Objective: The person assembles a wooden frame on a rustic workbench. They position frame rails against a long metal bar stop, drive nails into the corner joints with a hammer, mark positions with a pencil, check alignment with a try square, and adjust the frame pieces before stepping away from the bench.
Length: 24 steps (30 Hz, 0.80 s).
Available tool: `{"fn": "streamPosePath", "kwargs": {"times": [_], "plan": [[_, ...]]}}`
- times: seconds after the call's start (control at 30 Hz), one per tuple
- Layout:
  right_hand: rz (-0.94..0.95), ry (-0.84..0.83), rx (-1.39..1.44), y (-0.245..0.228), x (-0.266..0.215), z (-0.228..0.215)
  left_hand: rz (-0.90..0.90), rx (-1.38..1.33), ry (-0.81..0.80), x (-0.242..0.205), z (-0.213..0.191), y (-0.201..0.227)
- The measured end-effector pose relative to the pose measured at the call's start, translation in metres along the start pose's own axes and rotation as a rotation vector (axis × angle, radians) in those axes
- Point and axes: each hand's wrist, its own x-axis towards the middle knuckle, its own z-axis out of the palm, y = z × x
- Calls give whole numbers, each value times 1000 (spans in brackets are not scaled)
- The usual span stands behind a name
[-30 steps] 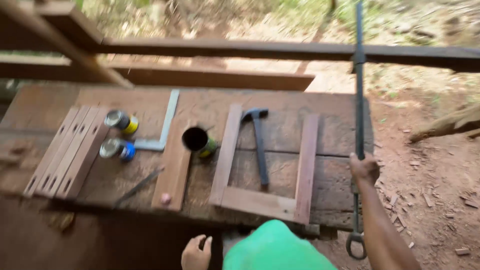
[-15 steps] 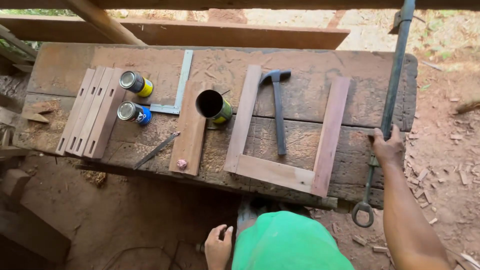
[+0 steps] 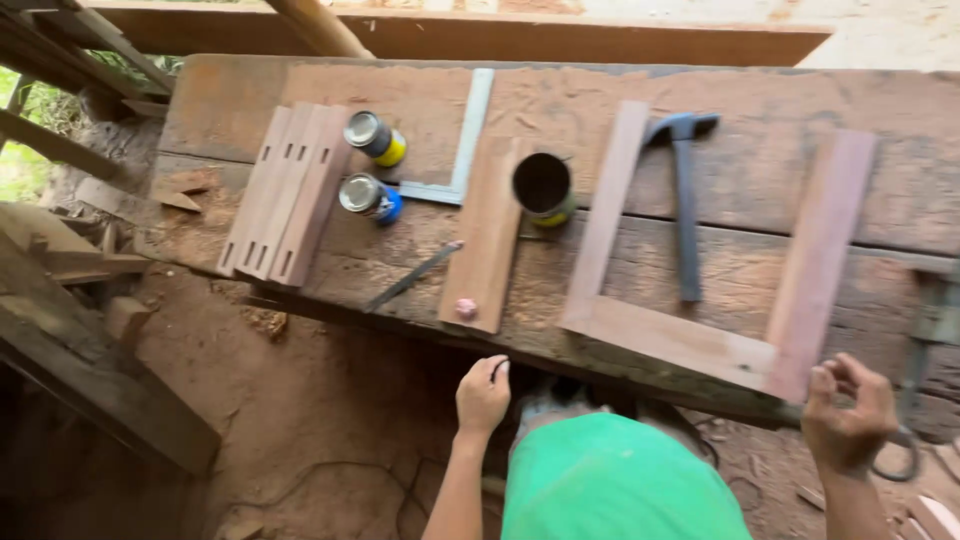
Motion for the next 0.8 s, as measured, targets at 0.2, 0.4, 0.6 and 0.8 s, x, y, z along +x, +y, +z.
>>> {"fn": "streamPosePath", "kwargs": {"times": [0.2,0.4,0.6,0.8], "plan": [[118,-235,189,-163,-50,73,91,-45,-33,51,-44,-99],[248,-340,293,-258,-83,104,0,35,-130,91,-83,-180],[304,-424,126,-259,-145,87,98,-14,-204,145,-65,-174],[568,-526,-64,-237,-173,70,311,-210,-210,190,-22,-89]]}}
